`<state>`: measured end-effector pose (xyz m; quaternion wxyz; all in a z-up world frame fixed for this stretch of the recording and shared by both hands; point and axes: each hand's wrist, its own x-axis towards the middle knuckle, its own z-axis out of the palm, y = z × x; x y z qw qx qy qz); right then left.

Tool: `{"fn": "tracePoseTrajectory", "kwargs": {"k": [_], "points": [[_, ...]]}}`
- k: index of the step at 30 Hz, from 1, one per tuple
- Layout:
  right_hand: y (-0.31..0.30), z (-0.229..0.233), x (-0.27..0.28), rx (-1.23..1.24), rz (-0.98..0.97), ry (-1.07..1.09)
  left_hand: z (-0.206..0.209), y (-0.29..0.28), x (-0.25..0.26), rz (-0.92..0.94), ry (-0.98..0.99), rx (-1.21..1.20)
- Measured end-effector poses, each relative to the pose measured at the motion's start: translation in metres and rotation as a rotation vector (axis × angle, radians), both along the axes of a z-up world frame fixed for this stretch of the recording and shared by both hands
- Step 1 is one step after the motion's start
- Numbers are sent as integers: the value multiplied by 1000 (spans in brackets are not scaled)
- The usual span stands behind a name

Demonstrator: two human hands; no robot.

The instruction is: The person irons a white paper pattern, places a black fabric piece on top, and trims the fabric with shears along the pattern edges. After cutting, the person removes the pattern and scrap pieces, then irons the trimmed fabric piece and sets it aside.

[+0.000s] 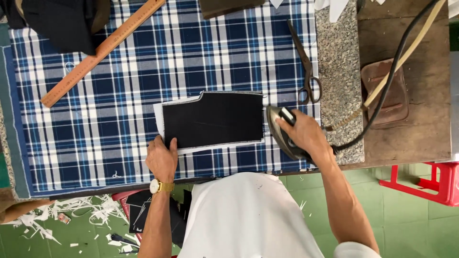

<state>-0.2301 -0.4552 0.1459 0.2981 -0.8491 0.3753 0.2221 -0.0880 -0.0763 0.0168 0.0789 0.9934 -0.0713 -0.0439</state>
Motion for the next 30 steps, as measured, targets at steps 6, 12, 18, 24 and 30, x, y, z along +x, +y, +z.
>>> {"fn": "tracePoseTrajectory", "kwargs": {"k": [6, 12, 18, 24, 30], "points": [[-17, -19, -47, 11, -6, 15, -13, -31, -4, 14, -15, -98], [-24, -20, -58, 50, 55, 1, 31, -125, -51, -206, 10, -269], [-34, -31, -60, 74, 85, -12, 45, -150, -73, -253, 97, -285], [-34, -9, -52, 130, 83, 34, 28, -113, -43, 18, 164, -180], [-36, 11, -53, 192, 124, 56, -3, -125, -42, 108, 177, -251]]}}
